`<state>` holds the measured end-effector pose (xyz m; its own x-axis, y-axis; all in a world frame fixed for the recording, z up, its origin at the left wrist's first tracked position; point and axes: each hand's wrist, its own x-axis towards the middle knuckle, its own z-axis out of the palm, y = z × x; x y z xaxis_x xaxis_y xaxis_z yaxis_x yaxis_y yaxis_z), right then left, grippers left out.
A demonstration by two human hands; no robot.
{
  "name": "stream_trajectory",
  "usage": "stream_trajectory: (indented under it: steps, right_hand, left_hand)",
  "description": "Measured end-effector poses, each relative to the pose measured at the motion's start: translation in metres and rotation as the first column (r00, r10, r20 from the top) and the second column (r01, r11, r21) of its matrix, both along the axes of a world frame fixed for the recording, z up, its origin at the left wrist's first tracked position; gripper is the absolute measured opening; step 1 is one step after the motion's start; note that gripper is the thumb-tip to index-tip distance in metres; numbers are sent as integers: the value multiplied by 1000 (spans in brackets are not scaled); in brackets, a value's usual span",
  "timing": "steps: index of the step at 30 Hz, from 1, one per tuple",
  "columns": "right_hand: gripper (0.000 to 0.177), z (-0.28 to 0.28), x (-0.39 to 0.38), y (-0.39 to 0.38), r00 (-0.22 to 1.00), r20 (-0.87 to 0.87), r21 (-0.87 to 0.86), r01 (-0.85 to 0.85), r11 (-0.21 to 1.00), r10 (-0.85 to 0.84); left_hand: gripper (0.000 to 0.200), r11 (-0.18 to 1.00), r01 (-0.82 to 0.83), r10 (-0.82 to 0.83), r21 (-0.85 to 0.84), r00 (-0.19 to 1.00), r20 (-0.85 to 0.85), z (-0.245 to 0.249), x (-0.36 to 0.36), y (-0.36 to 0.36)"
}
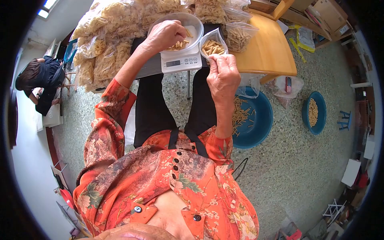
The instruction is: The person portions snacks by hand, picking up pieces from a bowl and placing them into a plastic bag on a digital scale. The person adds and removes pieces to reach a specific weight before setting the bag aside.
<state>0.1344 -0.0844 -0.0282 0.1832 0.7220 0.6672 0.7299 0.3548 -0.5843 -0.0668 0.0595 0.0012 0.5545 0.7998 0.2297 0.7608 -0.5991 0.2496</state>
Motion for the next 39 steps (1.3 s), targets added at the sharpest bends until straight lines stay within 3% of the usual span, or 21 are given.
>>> stream_trajectory:
  steps: [6,16,18,19,20,22,23,24,25,26,27,29,30,35,39]
  right_hand:
    - [10,-1,3,-1,1000,-7,-5,2,1000,-2]
    - [10,-2,2,-1,1000,17,-13,2,1000,-2]
    - [10,-2,3,0,1000,10,-15,5,1000,-5]
    - [10,-2,3,-1,1000,13,-13,5,1000,-5]
    - [10,-1,3,-1,1000,17,-11,4,1000,-4]
    - [10,-3,3,-1,1000,9,-22,8,1000,-8]
    - [10,-3,3,-1,1000,1,-33,13,999,-13]
    - [10,-4,3,-1,1000,1,-30,12,999,-12]
    - [9,-4,3,-1,1000,7,-33,11,999,-11]
    - [9,-4,3,0,1000,12,-36,11,999,-10]
    - [9,-4,3,0,1000,12,-33,11,999,-11]
    - [8,-4,2,0,1000,25,-25,8,1000,-7]
    - [8,-4,2,0,1000,26,-22,8,1000,-7]
    - [8,-4,0,0,999,34,-16,13,1000,-12]
    - [9,-2,0,-1,999,34,-22,11,1000,-11]
  left_hand:
    - [12,995,71,-66,71,995,-72,-8,4,2]
    - [8,997,66,-58,41,983,-173,-5,6,1]
    - [7,995,73,-72,74,997,-17,-5,3,0]
    - [7,994,74,-73,76,997,-16,-4,1,0]
    - [9,997,71,-73,18,987,145,-3,-2,0]
    - [13,986,134,-80,-98,901,427,-1,-5,-2]
    - [13,986,133,-80,-96,901,426,1,-6,-5]
    - [15,926,170,79,-336,784,615,2,-7,-9]
    - [17,804,259,278,-536,632,723,4,-8,-13]
    - [20,699,396,377,-596,504,777,7,-8,-16]
    - [20,700,397,374,-594,504,778,5,-8,-15]
    - [20,392,763,662,-514,153,733,1,-8,-14]
    - [21,344,817,676,-463,126,726,0,-8,-16]
    - [19,350,820,714,-454,80,695,0,7,-35]
    - [20,474,706,678,-526,89,730,7,28,-48]
